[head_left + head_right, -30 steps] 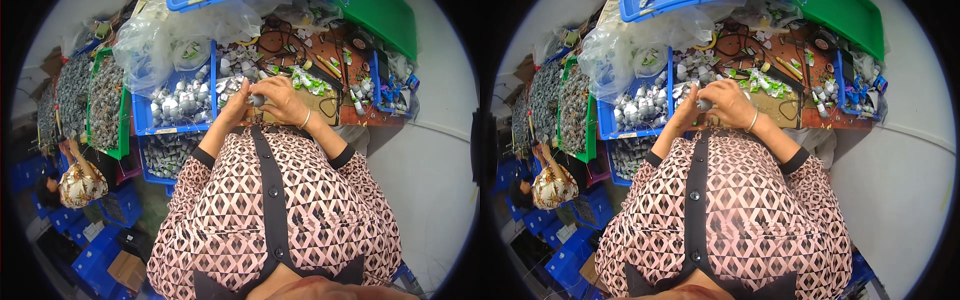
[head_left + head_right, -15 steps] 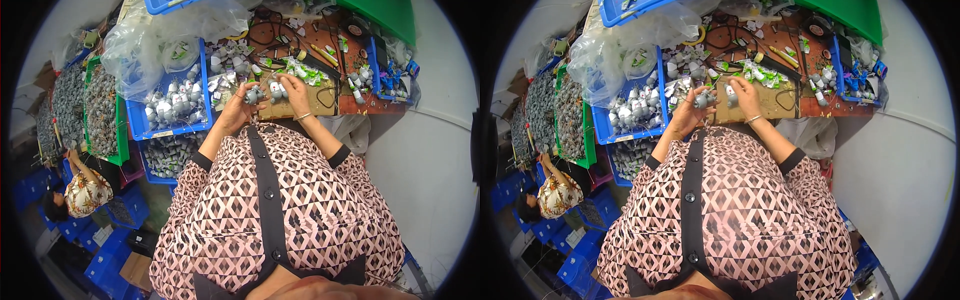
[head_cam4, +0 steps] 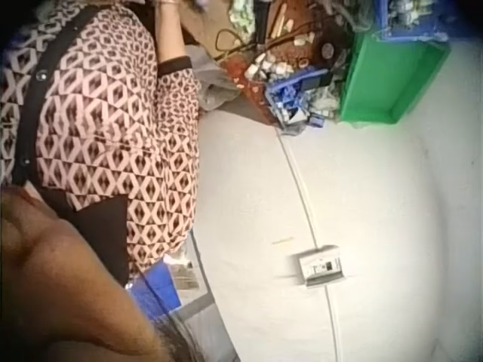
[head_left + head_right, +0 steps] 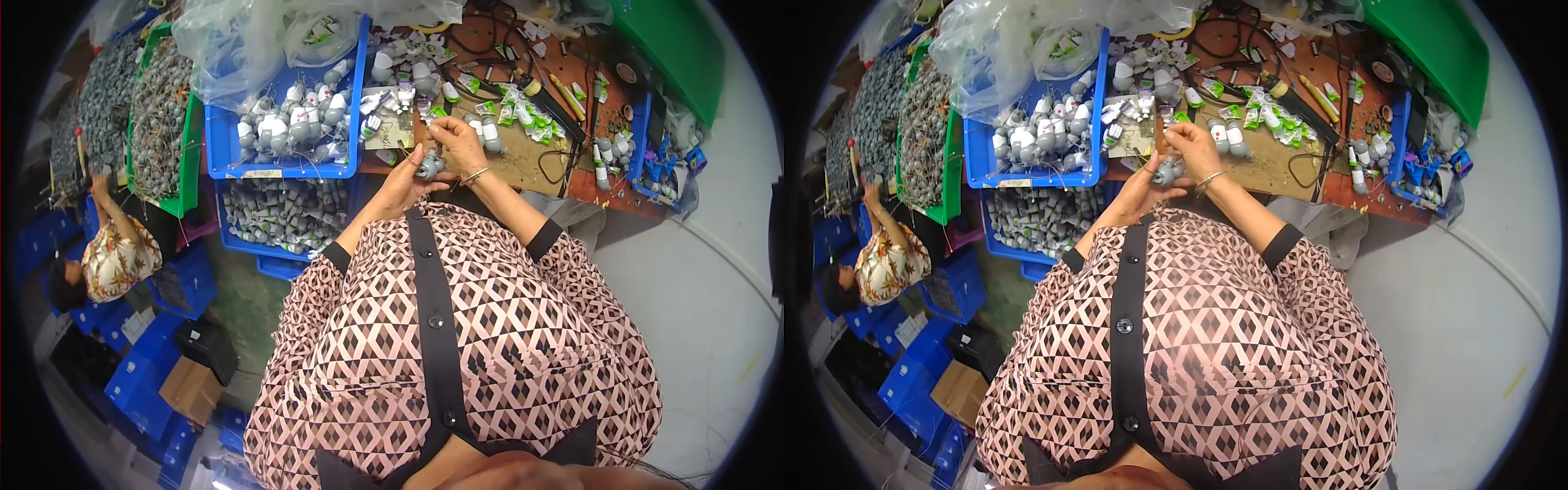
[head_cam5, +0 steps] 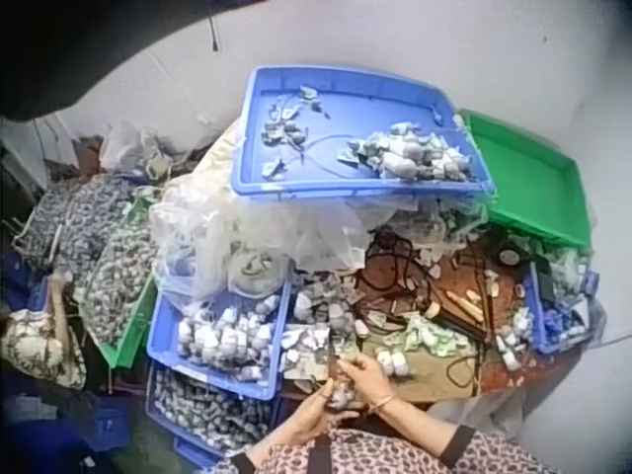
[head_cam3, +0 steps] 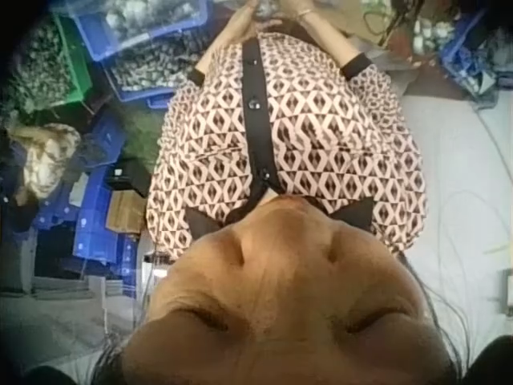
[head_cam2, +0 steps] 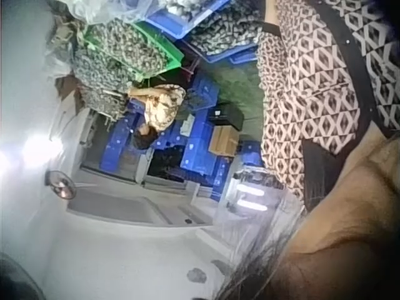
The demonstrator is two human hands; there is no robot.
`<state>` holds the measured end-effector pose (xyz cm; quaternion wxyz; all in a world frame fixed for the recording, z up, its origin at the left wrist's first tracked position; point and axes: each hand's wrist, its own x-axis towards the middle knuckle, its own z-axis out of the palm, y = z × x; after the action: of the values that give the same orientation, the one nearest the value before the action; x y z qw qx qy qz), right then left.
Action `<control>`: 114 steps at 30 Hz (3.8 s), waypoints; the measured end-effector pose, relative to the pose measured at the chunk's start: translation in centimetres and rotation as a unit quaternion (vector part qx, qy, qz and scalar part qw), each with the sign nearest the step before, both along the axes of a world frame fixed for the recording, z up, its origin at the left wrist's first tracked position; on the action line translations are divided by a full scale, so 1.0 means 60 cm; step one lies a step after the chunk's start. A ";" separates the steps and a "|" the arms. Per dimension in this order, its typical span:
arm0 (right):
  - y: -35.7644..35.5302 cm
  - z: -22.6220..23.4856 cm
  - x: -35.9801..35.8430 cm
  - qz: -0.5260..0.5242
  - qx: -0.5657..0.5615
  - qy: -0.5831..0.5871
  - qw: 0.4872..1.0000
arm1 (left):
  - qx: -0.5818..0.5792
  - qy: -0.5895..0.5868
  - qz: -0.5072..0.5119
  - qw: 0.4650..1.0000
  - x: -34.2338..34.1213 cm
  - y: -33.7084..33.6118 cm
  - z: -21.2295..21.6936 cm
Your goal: Assembling lightbulb components at a workbench in a factory.
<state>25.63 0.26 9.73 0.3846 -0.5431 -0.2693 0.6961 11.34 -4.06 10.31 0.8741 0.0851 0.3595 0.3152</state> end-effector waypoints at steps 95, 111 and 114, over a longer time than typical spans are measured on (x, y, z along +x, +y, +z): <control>0.009 -0.015 0.028 0.252 0.163 -0.186 0.936 | 0.018 0.005 0.005 1.000 -0.049 0.021 -0.010; 0.032 -0.041 0.040 0.252 0.172 -0.136 0.942 | 0.040 0.133 -0.031 0.990 -0.062 0.021 -0.019; 0.045 -0.027 0.037 0.290 0.166 -0.185 0.924 | 0.043 0.125 -0.031 0.991 -0.070 0.028 -0.027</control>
<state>27.84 2.96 8.09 0.1936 -0.4891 -0.5930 0.6096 7.16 -2.40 8.71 0.8275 0.1723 0.4490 0.2897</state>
